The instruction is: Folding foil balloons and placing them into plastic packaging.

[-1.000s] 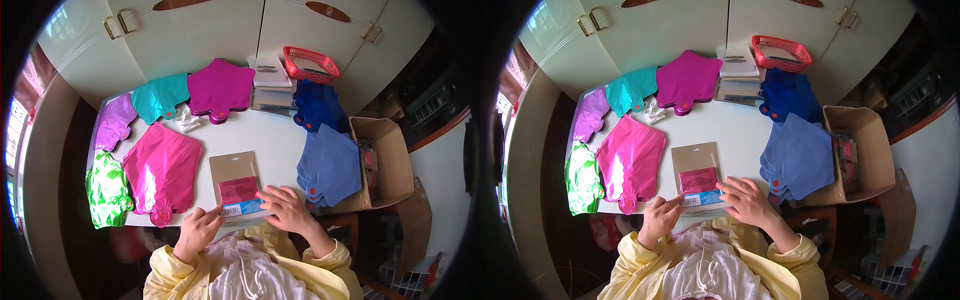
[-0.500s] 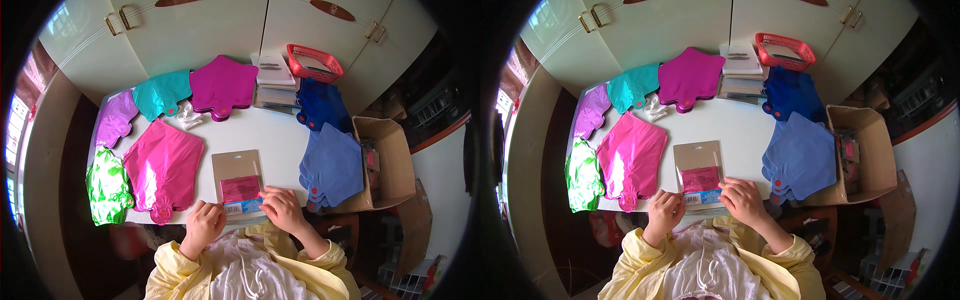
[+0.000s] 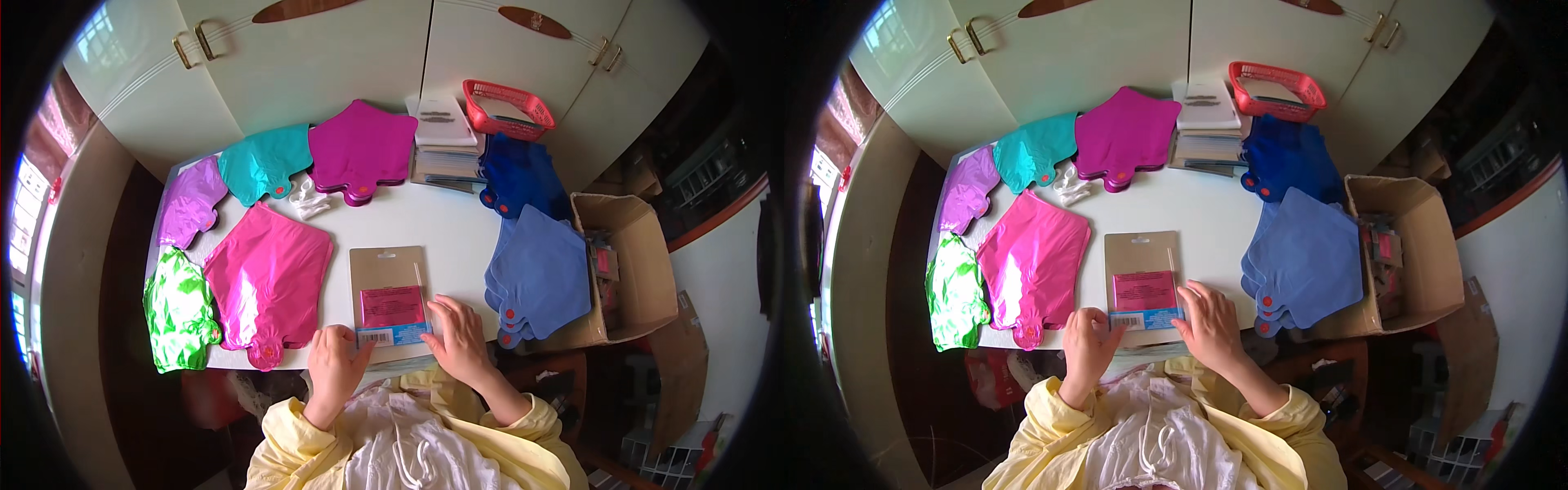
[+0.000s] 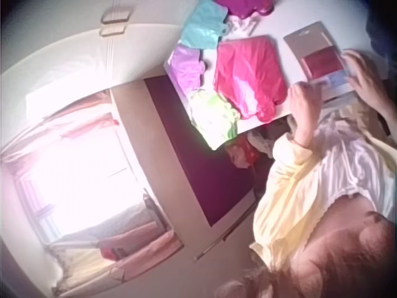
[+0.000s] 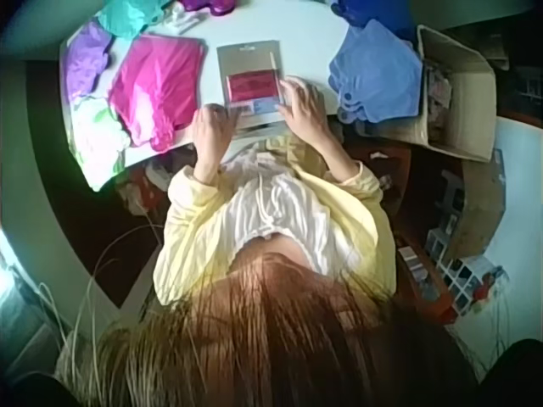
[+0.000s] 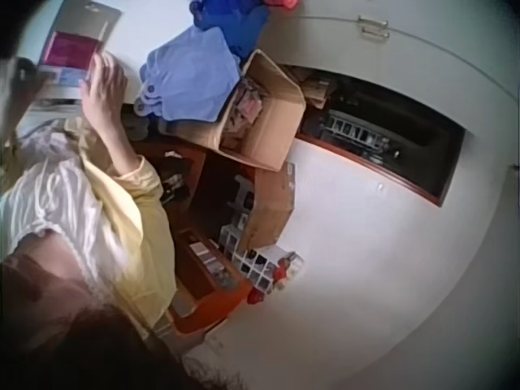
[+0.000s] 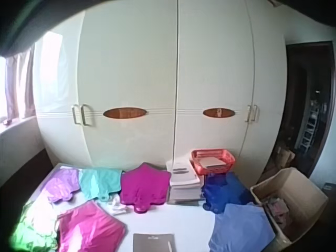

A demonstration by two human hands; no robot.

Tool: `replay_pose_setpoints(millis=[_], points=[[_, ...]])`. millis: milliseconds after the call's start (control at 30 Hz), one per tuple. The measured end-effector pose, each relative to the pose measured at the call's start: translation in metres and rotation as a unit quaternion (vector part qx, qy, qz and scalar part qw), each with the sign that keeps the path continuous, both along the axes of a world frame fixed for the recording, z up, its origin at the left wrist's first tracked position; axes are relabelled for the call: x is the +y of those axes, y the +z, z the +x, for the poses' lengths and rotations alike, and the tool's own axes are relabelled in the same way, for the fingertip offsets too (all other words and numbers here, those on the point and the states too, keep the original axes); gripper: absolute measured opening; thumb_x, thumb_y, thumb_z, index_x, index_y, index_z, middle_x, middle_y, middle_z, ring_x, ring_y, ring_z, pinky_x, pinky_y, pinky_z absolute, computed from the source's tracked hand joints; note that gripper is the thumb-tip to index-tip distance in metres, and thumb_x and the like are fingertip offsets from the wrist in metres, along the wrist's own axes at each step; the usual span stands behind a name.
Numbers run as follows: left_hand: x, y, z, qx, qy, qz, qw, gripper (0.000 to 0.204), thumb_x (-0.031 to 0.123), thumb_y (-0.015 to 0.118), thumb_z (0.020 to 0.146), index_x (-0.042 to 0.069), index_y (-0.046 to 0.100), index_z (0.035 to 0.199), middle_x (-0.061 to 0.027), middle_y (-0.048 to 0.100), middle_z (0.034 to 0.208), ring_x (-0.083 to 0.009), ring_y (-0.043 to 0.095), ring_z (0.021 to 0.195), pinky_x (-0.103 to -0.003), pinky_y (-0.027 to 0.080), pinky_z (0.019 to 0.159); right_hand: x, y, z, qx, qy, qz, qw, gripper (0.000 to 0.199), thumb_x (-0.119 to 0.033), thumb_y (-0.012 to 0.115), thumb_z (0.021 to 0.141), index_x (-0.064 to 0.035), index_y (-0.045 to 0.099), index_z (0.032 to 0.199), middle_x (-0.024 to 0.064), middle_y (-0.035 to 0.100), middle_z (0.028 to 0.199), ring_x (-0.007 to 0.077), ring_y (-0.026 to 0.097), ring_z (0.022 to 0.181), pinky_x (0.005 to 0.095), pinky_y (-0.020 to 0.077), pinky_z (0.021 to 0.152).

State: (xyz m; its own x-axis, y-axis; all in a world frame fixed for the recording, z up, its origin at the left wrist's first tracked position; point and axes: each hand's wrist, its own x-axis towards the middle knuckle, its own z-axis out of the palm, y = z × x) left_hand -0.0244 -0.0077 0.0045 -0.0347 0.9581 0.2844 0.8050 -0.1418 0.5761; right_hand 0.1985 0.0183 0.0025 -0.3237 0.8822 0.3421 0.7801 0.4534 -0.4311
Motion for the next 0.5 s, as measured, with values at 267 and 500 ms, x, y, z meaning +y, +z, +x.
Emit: replay_pose_setpoints(millis=[267, 500], points=[[0.006, 0.004, 0.005, -0.106, 0.001, -0.046, 0.993, 0.062, 0.012, 0.077, 0.070, 0.002, 0.043, 0.121, -0.0122, 0.064, 0.083, -0.0254, 0.059, 0.067, -0.035, 0.048, 0.062, 0.002, -0.006, -0.006, -0.003, -0.037, -0.008, 0.999, 0.069, -0.018, 0.075, 0.073, -0.0050, 0.040, 0.130, 0.0125, 0.053, 0.118, 0.0304, 0.050, 0.109, 0.0424, 0.0385, 0.088], [0.007, -0.016, -0.004, -0.373, -0.025, -0.150, 0.915, 0.059, 0.005, 0.074, 0.076, 0.000, 0.047, 0.128, -0.0059, 0.065, 0.082, -0.0056, 0.047, 0.059, -0.021, 0.041, 0.055, -0.001, -0.010, -0.009, 0.124, -0.054, 0.041, 0.990, 0.074, -0.017, 0.078, 0.073, -0.0030, 0.037, 0.133, 0.0159, 0.052, 0.119, 0.0310, 0.051, 0.109, 0.0419, 0.0411, 0.088]])
